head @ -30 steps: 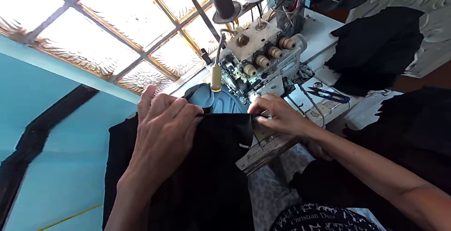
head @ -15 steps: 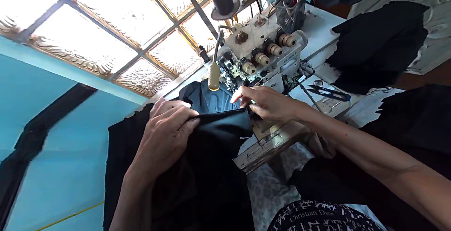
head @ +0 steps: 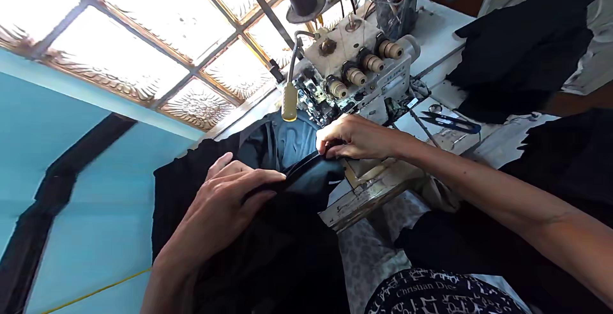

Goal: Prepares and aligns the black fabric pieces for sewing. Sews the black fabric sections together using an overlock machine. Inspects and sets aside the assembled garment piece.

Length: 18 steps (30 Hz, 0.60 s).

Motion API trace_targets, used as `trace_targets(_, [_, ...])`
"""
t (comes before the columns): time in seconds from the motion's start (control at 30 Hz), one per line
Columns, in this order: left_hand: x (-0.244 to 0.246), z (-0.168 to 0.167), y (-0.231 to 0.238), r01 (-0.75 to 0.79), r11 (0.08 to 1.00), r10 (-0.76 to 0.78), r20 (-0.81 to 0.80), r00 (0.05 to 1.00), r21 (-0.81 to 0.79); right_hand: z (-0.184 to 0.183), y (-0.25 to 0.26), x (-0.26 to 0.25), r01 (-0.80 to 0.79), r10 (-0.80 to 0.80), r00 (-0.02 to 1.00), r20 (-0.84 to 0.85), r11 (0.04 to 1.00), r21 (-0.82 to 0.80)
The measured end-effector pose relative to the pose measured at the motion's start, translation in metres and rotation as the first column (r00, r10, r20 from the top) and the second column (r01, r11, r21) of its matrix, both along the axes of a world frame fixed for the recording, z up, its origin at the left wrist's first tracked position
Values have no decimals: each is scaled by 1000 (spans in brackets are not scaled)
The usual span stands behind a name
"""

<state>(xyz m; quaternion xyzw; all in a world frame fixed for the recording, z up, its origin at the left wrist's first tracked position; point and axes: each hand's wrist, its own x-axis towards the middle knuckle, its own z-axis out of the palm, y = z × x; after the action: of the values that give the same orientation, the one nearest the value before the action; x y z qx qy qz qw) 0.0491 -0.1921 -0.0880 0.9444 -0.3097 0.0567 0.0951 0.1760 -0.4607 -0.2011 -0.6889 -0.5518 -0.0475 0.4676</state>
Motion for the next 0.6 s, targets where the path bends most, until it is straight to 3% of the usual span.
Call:
trace_targets(0.2, [2,3,4,-6,994,5,15,1000,112,4,0,2,-33,35,996,82,999,-28])
trace_targets(0.4, [5,7,-2,-16,994,13,26,1000,111,12,-3,6,-51,52,999,5,992,-112])
trace_targets(0.6, [7,4,1,41,976,-34,-39,999,213,8,-2,7,-15,15,1000,-9,996,-83])
